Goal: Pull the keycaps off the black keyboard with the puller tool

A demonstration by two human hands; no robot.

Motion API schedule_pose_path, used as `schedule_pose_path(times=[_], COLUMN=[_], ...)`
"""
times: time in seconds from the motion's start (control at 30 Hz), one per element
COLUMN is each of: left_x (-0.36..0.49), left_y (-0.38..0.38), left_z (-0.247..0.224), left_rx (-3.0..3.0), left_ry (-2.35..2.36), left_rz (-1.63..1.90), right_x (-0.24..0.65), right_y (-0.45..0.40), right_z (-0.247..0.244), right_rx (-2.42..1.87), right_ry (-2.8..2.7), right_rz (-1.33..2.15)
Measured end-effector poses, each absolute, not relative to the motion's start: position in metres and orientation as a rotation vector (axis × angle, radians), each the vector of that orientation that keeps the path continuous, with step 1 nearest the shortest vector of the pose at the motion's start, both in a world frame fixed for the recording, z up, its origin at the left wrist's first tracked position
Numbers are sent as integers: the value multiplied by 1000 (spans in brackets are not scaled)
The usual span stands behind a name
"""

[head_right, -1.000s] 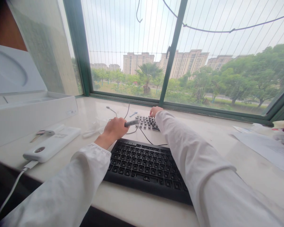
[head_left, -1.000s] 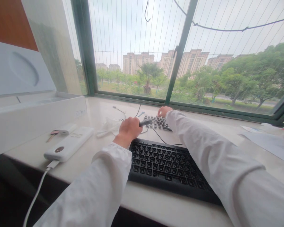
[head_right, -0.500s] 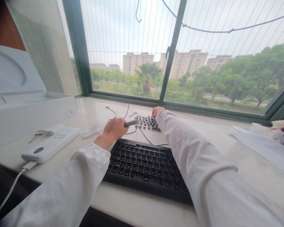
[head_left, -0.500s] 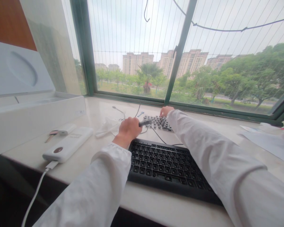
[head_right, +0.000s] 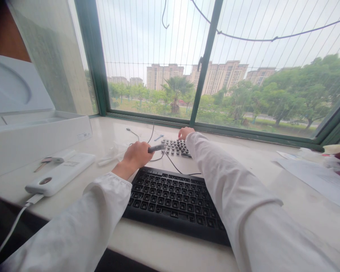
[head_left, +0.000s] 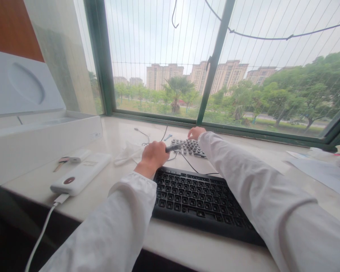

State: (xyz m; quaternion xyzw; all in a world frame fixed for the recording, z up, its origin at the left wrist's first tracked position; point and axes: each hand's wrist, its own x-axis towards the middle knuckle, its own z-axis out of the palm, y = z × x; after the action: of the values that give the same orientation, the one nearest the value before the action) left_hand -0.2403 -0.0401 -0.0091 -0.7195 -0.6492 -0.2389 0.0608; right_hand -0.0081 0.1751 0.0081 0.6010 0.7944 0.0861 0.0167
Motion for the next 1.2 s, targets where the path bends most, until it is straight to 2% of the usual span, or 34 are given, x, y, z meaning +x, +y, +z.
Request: schedule_pose_path(times=[0.87,1.03,1.2], left_x=[-237,-239,-241], left_y=[-40,-40,-41], left_z=[-10,-9,-10], left_rx=[-2155,-2154,-2118], left_ry=[-1950,-1954,-1981], left_rz=[-760,-735,-725], right_x=[-15,-22,-33], right_y=[152,116,39], right_z=[20,36,47], right_rx=[1862,1770,1599], right_ry=[2478,2555,2718], right_rz=[318,448,567])
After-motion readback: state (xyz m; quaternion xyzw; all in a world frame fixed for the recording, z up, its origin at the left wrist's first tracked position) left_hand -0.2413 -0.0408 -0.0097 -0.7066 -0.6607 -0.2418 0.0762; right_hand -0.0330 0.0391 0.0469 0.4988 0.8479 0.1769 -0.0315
